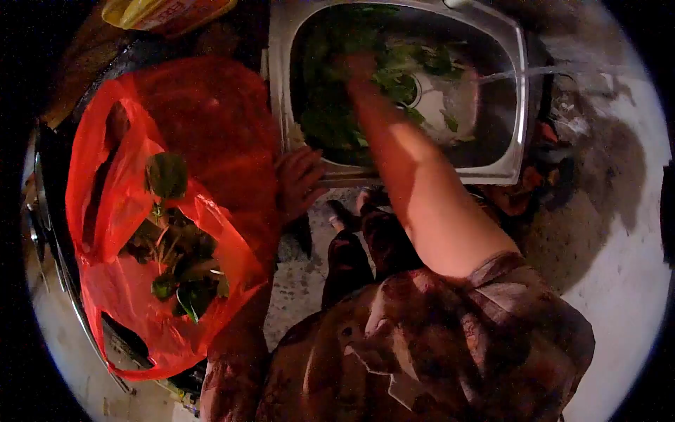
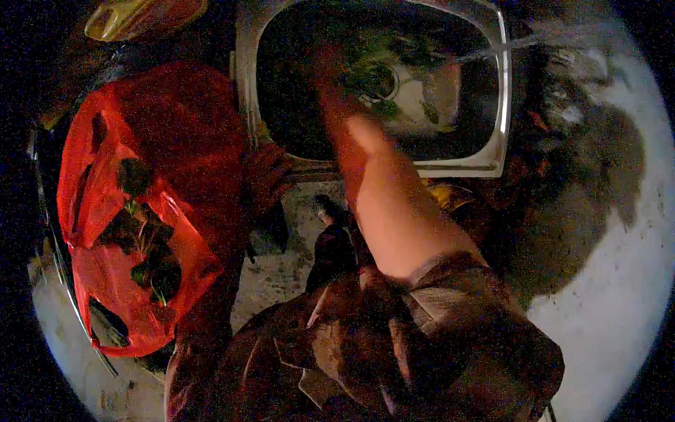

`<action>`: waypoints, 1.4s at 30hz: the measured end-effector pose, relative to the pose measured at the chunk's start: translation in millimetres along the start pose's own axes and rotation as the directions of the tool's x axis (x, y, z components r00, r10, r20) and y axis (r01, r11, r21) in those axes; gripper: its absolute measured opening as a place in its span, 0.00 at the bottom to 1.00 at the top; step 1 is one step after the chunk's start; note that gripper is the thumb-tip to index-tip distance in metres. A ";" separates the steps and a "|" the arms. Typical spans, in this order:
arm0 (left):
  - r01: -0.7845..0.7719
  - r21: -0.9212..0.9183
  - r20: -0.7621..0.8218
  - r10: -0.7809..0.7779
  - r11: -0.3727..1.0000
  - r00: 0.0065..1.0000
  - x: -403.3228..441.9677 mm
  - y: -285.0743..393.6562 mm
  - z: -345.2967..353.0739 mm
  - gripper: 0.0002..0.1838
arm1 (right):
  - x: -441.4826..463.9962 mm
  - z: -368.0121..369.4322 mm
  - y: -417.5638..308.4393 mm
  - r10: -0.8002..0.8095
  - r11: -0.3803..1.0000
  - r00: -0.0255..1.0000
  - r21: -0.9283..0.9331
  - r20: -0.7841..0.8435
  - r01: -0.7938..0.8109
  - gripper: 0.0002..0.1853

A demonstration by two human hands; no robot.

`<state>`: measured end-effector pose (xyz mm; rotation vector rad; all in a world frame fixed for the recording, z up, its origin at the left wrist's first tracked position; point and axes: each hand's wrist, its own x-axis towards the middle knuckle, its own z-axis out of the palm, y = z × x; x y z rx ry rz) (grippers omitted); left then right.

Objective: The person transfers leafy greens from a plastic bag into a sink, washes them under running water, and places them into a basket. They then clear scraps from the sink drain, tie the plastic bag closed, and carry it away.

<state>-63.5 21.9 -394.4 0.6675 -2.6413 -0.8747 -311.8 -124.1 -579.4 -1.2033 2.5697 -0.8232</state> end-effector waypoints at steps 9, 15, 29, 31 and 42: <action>-0.062 -0.013 -0.107 0.060 0.998 0.992 -1.9 -2.7 2.4 0.24 | 0.3 -164.7 113.8 -0.057 0.985 0.950 0.172 0.308 0.004 0.41; 0.004 0.042 -0.079 -0.001 0.999 0.997 -8.4 -0.7 -4.8 0.26 | 10.3 -228.9 216.3 -0.072 0.989 0.996 -0.126 0.052 0.078 0.41; 0.152 -0.374 -0.058 -0.186 0.915 0.981 1.4 9.8 1.2 0.28 | -33.7 -163.7 134.7 -0.153 0.871 0.797 -0.301 0.585 0.389 0.45; 0.186 -0.356 -0.017 -0.205 0.916 0.979 4.4 11.0 -2.6 0.27 | -64.1 -167.5 78.6 -0.189 0.946 0.624 -0.029 0.758 0.322 0.50; -0.037 -0.050 -0.069 0.034 0.998 0.997 -4.6 3.5 -9.2 0.27 | -40.6 -116.7 -18.8 -0.012 0.936 0.876 -0.304 0.483 0.180 0.47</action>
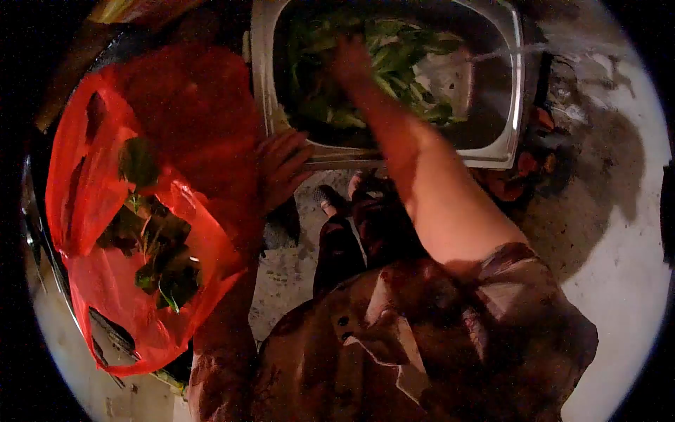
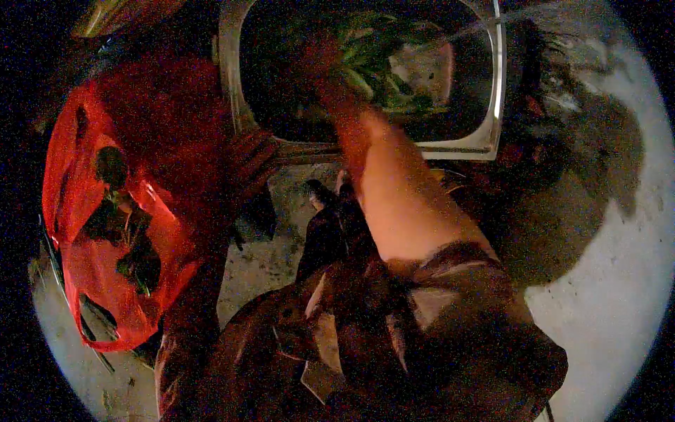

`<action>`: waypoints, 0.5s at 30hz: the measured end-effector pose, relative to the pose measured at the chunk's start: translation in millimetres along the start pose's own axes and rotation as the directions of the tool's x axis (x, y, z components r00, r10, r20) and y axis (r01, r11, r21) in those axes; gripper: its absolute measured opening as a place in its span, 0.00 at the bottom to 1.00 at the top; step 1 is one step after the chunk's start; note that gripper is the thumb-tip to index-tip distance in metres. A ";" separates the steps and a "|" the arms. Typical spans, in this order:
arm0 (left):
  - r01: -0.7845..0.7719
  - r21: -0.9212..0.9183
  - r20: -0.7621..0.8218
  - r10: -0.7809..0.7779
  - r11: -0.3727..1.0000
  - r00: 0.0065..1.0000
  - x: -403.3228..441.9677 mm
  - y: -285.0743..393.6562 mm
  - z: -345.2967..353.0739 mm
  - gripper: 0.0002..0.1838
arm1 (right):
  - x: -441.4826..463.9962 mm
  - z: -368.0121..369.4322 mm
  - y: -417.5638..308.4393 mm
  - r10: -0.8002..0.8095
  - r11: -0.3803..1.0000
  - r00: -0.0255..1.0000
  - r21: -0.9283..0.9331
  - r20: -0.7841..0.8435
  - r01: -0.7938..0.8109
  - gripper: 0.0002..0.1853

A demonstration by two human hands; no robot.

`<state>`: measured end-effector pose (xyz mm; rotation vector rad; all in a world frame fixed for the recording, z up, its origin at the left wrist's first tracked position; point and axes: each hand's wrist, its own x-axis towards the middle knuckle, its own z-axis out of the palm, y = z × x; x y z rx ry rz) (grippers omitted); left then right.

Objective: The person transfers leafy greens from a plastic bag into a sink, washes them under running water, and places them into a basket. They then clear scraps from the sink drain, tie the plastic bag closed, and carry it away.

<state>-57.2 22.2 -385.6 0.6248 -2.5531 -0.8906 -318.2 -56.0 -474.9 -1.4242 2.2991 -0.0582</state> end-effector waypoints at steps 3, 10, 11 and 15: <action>-0.007 0.002 -0.007 0.007 1.000 1.000 -2.5 -4.8 7.7 0.27 | 22.1 0.0 65.7 0.161 0.981 0.987 0.111 0.001 -0.160 0.43; 0.005 0.029 -0.010 -0.005 1.000 1.000 8.3 -1.5 1.0 0.28 | 22.9 0.2 304.0 0.061 0.936 0.987 0.351 -0.148 -0.005 0.38; -0.004 0.046 0.001 0.004 0.999 1.000 9.8 -0.3 -1.5 0.28 | 29.0 2.9 335.2 0.005 0.930 0.983 0.363 -0.183 0.062 0.38; -0.024 0.066 0.010 0.023 0.998 1.000 0.0 -9.1 11.4 0.27 | -7.0 -38.2 216.0 0.027 0.983 0.999 0.182 0.032 -0.032 0.41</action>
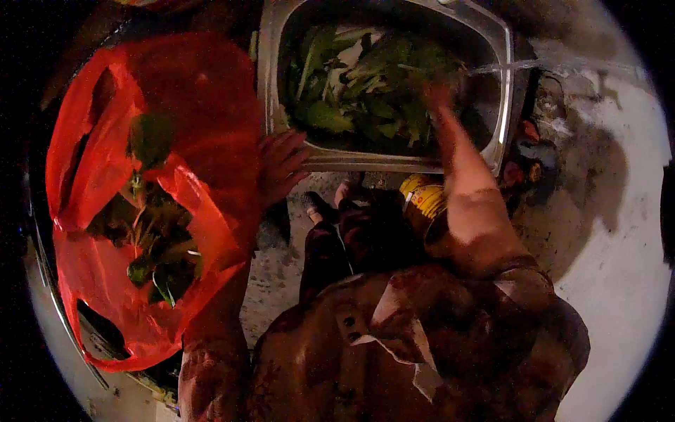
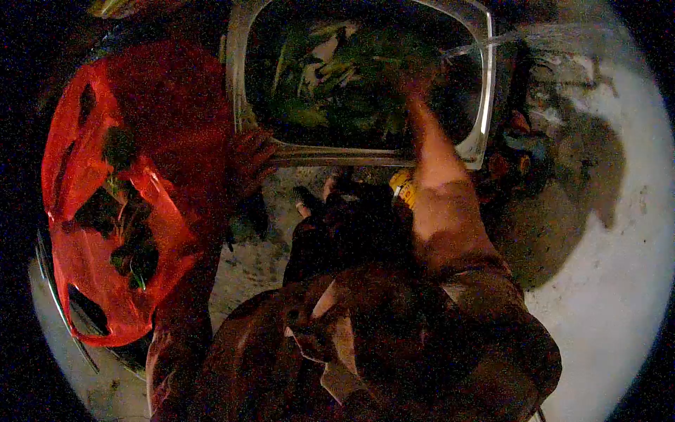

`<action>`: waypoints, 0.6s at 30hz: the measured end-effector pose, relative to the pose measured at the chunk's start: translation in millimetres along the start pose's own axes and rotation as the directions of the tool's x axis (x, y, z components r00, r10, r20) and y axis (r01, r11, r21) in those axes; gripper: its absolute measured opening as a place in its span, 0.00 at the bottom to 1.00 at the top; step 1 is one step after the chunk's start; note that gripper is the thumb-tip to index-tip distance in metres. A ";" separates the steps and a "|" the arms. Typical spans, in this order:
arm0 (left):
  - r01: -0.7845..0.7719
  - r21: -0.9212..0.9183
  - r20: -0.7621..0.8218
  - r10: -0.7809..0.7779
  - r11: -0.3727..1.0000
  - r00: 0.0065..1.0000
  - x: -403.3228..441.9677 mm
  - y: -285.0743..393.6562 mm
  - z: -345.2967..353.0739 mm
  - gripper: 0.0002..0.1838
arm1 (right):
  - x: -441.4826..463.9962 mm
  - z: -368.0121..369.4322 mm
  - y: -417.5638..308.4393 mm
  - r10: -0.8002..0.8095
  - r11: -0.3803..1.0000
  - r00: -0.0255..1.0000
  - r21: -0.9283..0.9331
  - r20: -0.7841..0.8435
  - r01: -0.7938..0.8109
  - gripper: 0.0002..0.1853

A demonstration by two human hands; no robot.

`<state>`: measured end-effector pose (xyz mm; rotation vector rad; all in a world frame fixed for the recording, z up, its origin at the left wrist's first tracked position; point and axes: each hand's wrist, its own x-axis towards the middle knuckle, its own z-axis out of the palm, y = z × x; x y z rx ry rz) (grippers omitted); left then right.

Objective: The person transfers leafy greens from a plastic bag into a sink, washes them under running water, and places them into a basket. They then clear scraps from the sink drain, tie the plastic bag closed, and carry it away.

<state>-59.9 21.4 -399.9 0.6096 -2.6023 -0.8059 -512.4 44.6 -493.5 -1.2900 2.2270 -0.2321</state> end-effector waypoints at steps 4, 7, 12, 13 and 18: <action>0.010 0.020 0.053 -0.011 1.000 0.999 12.1 4.7 -13.0 0.28 | -15.5 56.0 -81.4 -0.210 0.795 0.975 -0.568 0.076 0.215 0.43; 0.000 -0.015 0.024 0.000 1.000 1.000 9.8 11.7 -21.1 0.27 | 11.1 32.6 -31.9 -0.188 0.893 0.953 -0.363 0.237 0.266 0.43; 0.031 -0.036 0.025 -0.030 0.999 0.999 13.3 10.9 -16.2 0.26 | 9.8 47.5 -37.4 -0.085 0.899 0.896 -0.354 0.436 0.257 0.43; 0.044 -0.026 0.028 -0.043 0.999 0.999 15.6 11.0 -14.5 0.26 | 0.9 57.4 -53.5 -0.124 0.856 0.893 -0.408 0.432 0.317 0.43; 0.035 -0.008 -0.007 -0.035 0.999 0.999 11.0 6.7 -6.4 0.26 | -2.5 49.8 -20.0 -0.265 0.808 0.961 -0.526 0.081 0.267 0.43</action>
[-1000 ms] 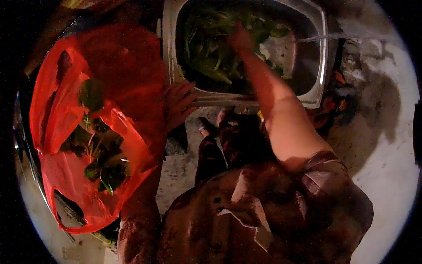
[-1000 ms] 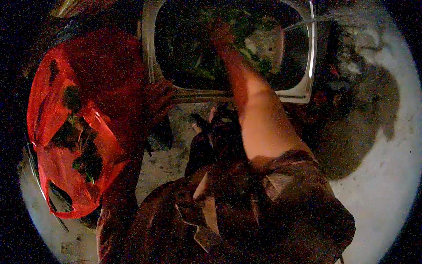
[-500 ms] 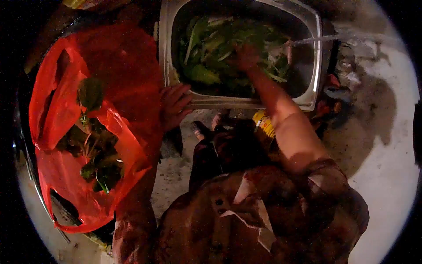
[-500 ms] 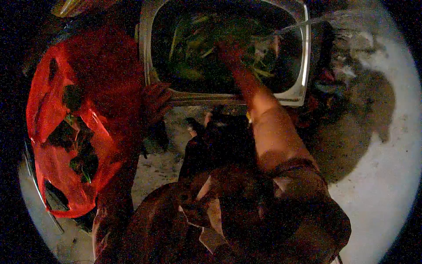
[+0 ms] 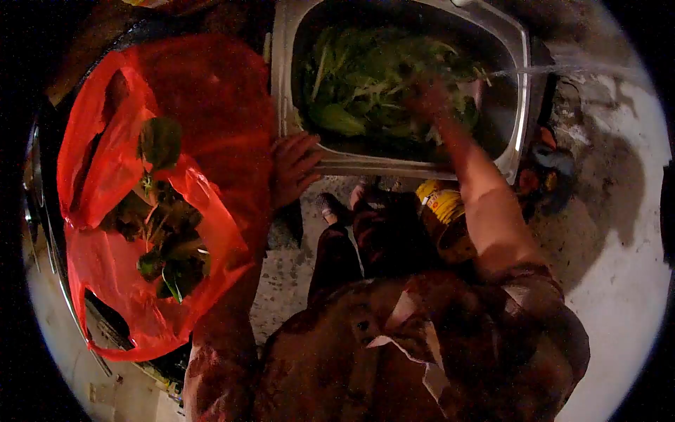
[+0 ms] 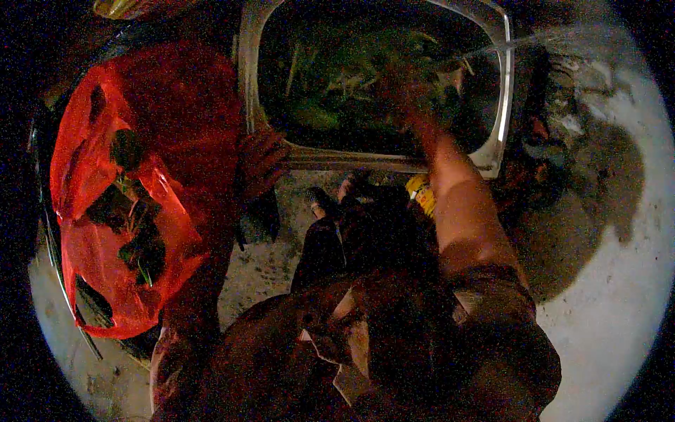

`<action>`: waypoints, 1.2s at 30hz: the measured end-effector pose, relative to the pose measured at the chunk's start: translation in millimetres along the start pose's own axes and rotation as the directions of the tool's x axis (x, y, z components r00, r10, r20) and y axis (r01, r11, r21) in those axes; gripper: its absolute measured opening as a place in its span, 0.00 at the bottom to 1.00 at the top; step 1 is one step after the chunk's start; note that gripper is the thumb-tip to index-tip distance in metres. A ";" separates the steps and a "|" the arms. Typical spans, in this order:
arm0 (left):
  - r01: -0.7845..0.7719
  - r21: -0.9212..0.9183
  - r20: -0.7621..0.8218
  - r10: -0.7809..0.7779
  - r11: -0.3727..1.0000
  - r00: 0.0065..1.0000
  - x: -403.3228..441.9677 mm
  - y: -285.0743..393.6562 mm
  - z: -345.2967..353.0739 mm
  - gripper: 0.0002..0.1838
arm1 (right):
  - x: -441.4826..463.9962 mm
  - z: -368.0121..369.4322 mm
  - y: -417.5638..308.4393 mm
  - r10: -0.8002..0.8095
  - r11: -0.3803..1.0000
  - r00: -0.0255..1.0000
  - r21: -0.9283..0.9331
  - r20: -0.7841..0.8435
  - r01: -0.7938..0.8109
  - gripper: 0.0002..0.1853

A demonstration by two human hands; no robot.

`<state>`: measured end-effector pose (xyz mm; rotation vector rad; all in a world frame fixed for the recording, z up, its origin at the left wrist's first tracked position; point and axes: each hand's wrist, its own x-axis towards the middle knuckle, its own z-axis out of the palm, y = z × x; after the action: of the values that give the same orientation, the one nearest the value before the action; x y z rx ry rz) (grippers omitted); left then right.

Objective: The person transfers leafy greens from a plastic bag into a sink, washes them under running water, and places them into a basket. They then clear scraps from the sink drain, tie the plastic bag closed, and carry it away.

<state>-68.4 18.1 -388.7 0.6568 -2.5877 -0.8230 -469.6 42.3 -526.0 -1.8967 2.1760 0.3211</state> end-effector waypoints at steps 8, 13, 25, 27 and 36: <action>0.013 -0.023 -0.010 -0.013 1.000 1.000 0.9 -0.9 5.4 0.24 | -7.0 -9.8 -32.6 -0.178 0.984 0.930 0.052 0.321 0.170 0.40; -0.016 -0.033 -0.064 0.014 0.999 0.998 -15.8 -4.5 -1.6 0.24 | 27.0 -96.7 -82.1 -0.143 0.951 0.990 0.280 0.019 0.132 0.42; 0.010 0.018 -0.027 -0.010 1.000 1.000 -22.1 -10.0 4.3 0.24 | 31.9 -74.6 -68.4 -0.070 0.981 0.940 -0.146 0.333 0.125 0.26; 0.024 -0.022 -0.032 -0.024 0.999 0.999 -25.6 -6.2 1.3 0.24 | 7.8 -70.4 -20.0 0.074 0.991 0.947 -0.130 0.313 -0.034 0.27; 0.011 0.021 0.065 -0.013 1.000 0.998 -4.3 -2.1 3.0 0.27 | -27.7 -41.7 -18.3 -0.086 0.993 0.991 -0.067 0.099 0.093 0.41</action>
<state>-65.5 20.2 -393.1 0.6624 -2.6557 -0.8360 -449.3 52.6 -477.8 -1.9671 2.0370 0.4690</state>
